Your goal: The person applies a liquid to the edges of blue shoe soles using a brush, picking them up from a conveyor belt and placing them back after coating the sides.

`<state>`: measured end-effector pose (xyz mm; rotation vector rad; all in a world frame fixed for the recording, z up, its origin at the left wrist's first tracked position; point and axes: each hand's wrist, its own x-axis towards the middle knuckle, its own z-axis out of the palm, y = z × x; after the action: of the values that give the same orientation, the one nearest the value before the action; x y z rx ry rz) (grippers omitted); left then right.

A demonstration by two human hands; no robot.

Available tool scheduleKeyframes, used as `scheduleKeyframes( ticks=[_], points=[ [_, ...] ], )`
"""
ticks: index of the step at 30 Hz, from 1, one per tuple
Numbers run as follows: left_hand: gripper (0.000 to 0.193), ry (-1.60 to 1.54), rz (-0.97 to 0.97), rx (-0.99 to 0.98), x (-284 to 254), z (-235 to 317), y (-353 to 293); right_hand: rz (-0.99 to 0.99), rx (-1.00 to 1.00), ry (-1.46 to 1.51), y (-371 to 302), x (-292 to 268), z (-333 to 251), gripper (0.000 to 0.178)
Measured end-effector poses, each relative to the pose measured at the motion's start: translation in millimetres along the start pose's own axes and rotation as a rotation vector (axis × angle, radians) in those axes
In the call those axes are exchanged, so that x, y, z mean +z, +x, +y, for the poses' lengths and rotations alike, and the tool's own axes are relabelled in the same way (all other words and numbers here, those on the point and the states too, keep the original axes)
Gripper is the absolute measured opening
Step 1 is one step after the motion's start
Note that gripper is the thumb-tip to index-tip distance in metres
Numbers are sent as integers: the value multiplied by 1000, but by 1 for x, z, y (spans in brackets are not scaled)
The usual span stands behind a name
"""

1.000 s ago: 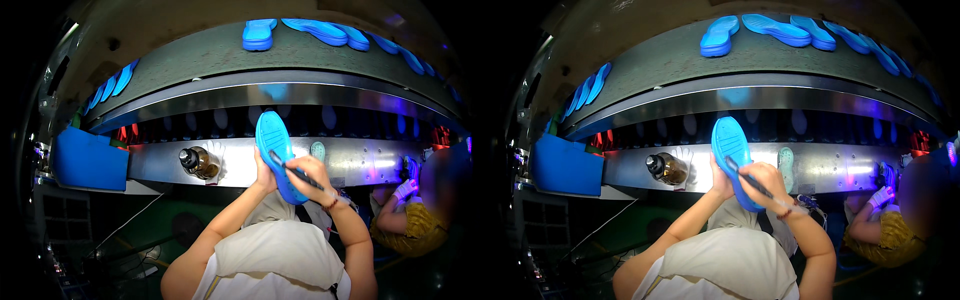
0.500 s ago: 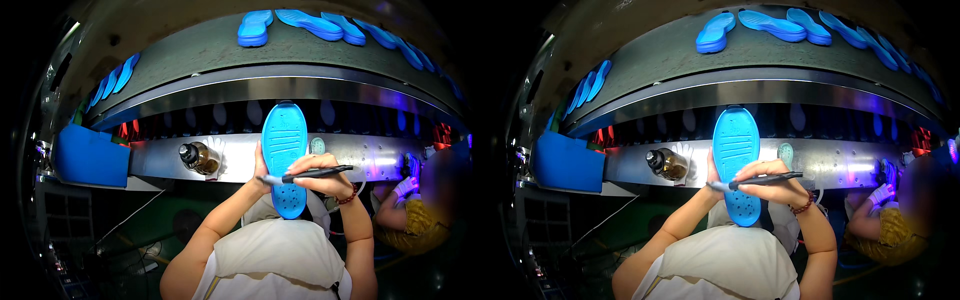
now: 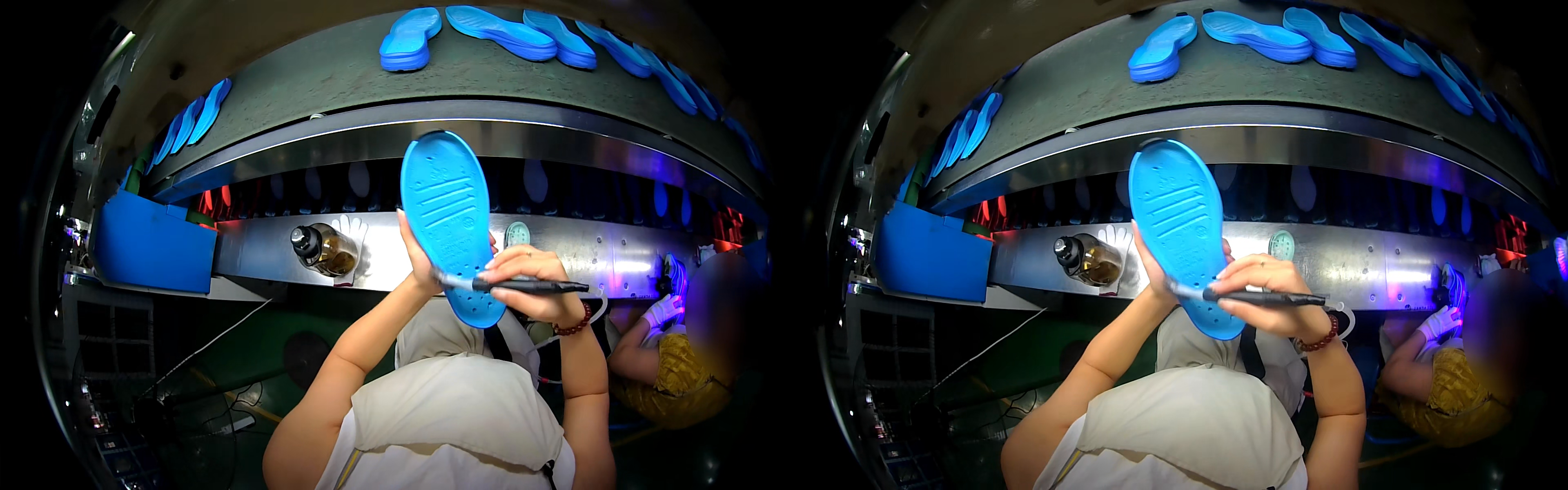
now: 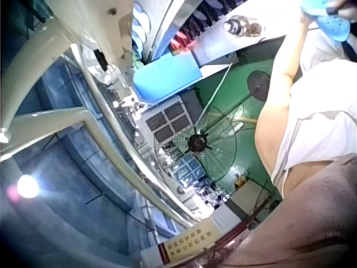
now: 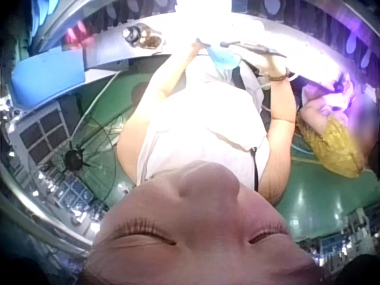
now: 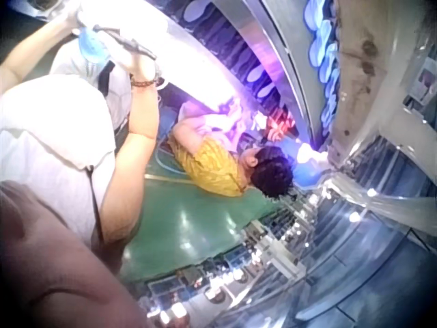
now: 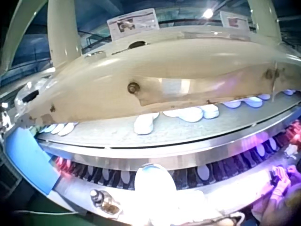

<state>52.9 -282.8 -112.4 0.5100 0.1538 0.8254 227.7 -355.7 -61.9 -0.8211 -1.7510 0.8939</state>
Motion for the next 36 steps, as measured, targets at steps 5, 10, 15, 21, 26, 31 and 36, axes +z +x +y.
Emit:
scheduleKeyframes(
  ticks=[5, 10, 15, 21, 26, 31, 36],
  points=[
    [105, 15, 175, 50, 10, 2, 12, 109, 95, -75, -8, -14, 9, 21],
    [105, -21, 127, 137, 9, 22, 14, -192, 56, 194, -10, -9, -1, 21],
    [105, 39, 100, 158, 2, 41, 22, 46, 87, 8, -4, -1, 14, 21],
    [106, 87, 85, 140, -7, 67, 22, 114, 186, 192, -5, 5, 20, 23],
    [104, 140, 43, 126, -11, 70, 23, -1, 109, 220, -3, 19, 29, 22],
    [103, 78, 34, 92, -2, 73, 29, 255, 271, 563, -7, 29, 44, 17],
    [78, -7, -141, -89, -15, 43, 1, 370, 331, 687, 0, 58, 25, 20]
  ],
)
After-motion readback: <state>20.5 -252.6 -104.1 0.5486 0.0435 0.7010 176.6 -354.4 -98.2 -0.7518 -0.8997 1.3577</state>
